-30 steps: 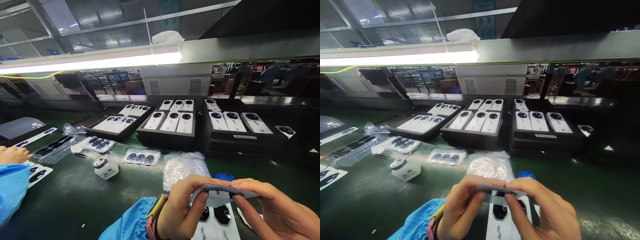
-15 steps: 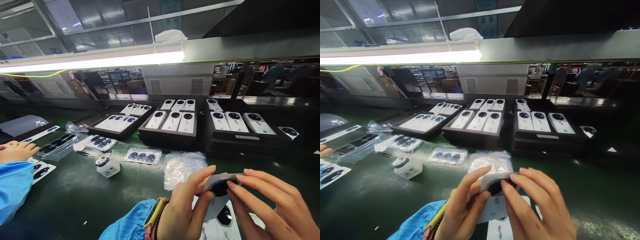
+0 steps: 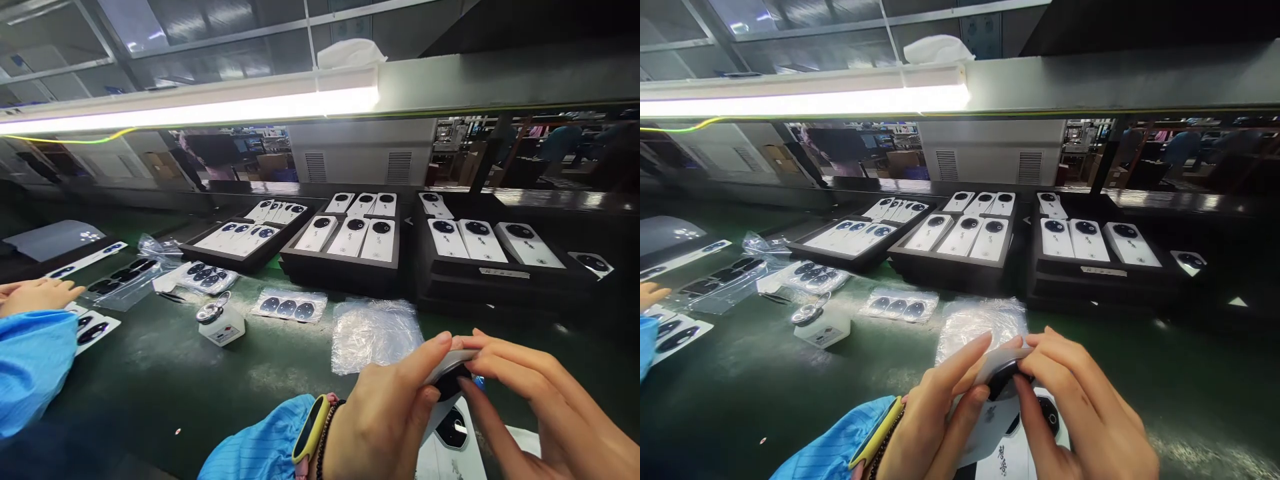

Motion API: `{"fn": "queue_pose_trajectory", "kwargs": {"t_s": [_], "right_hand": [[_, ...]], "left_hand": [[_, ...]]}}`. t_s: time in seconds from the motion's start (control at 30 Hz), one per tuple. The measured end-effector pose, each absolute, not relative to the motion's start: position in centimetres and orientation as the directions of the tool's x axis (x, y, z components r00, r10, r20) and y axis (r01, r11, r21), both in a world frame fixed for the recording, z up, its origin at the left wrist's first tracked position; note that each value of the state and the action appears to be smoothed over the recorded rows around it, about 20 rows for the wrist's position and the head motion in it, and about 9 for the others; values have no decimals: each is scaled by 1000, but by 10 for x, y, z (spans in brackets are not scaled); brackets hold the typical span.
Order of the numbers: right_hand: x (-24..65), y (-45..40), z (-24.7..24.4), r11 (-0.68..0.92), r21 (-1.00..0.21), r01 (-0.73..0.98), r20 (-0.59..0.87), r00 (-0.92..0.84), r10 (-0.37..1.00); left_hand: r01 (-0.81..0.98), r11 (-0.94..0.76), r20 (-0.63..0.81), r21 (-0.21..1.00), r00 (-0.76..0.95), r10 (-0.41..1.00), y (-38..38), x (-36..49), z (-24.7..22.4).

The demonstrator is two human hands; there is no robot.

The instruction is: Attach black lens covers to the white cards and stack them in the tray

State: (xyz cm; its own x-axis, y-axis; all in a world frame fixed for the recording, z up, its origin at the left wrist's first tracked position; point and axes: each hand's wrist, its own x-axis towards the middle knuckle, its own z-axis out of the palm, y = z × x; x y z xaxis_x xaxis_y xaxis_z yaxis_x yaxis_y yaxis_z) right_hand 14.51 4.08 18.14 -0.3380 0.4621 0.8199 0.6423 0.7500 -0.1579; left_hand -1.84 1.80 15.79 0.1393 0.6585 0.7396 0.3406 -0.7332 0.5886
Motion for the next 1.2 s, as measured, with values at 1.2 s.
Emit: {"fn": "queue_pose_trajectory", "kwargs": {"t_s": [1.2], "right_hand": [[151, 46, 180, 793, -45, 608, 802, -451, 391]], "left_hand": [[382, -741, 731, 552, 206, 651, 19, -22, 159]]}}
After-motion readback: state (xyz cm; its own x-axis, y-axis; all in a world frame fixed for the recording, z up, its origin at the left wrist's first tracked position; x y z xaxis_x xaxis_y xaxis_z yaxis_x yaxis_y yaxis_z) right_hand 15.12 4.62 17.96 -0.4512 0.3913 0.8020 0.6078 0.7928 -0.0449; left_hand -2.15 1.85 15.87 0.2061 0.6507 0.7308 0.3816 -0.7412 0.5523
